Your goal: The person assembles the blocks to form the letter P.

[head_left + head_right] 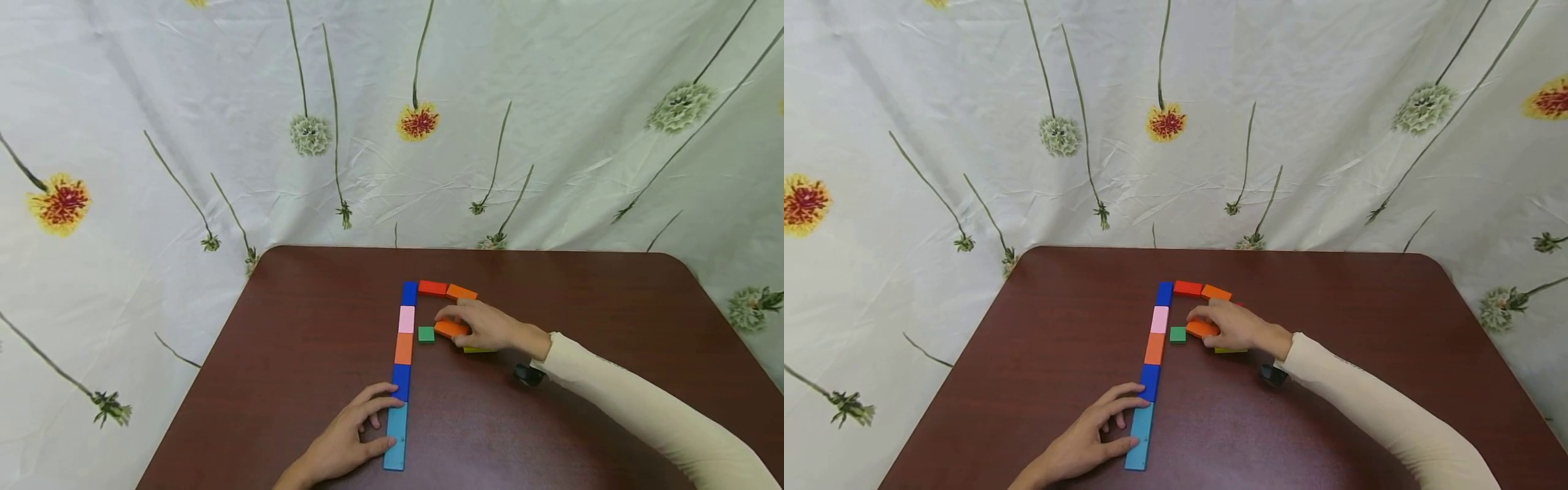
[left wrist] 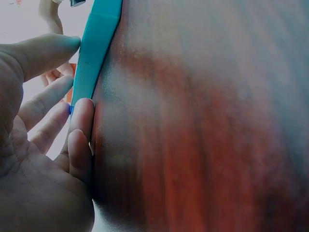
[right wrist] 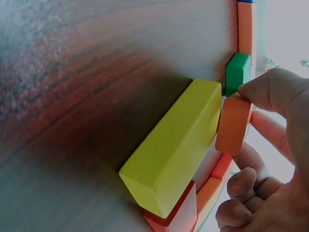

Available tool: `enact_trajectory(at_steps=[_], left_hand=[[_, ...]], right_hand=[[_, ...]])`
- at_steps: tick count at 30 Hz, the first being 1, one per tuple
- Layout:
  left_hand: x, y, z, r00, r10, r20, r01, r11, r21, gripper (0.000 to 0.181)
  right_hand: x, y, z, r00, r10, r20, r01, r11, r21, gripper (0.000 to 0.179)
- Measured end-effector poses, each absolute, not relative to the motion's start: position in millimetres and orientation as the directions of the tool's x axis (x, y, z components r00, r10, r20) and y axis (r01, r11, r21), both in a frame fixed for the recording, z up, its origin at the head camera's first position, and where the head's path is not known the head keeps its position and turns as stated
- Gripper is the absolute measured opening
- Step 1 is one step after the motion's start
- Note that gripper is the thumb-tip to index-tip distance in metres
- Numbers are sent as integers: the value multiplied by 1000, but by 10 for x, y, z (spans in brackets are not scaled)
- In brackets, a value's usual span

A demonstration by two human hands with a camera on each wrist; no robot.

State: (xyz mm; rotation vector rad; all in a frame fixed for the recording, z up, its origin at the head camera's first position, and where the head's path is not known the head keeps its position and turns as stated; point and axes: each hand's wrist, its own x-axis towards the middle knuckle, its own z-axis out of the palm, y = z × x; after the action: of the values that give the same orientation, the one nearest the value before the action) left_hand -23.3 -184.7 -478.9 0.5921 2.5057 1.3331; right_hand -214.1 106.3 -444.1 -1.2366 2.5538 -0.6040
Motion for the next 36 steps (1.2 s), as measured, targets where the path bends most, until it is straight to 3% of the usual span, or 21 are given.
enact_trajectory(at_steps=[36], left_hand=[[-229, -1848, -4771, -885, 466, 4, 253, 471, 845, 46]], right_hand=[[-2075, 999, -4509, -548, -837, 3, -735, 479, -480, 40]])
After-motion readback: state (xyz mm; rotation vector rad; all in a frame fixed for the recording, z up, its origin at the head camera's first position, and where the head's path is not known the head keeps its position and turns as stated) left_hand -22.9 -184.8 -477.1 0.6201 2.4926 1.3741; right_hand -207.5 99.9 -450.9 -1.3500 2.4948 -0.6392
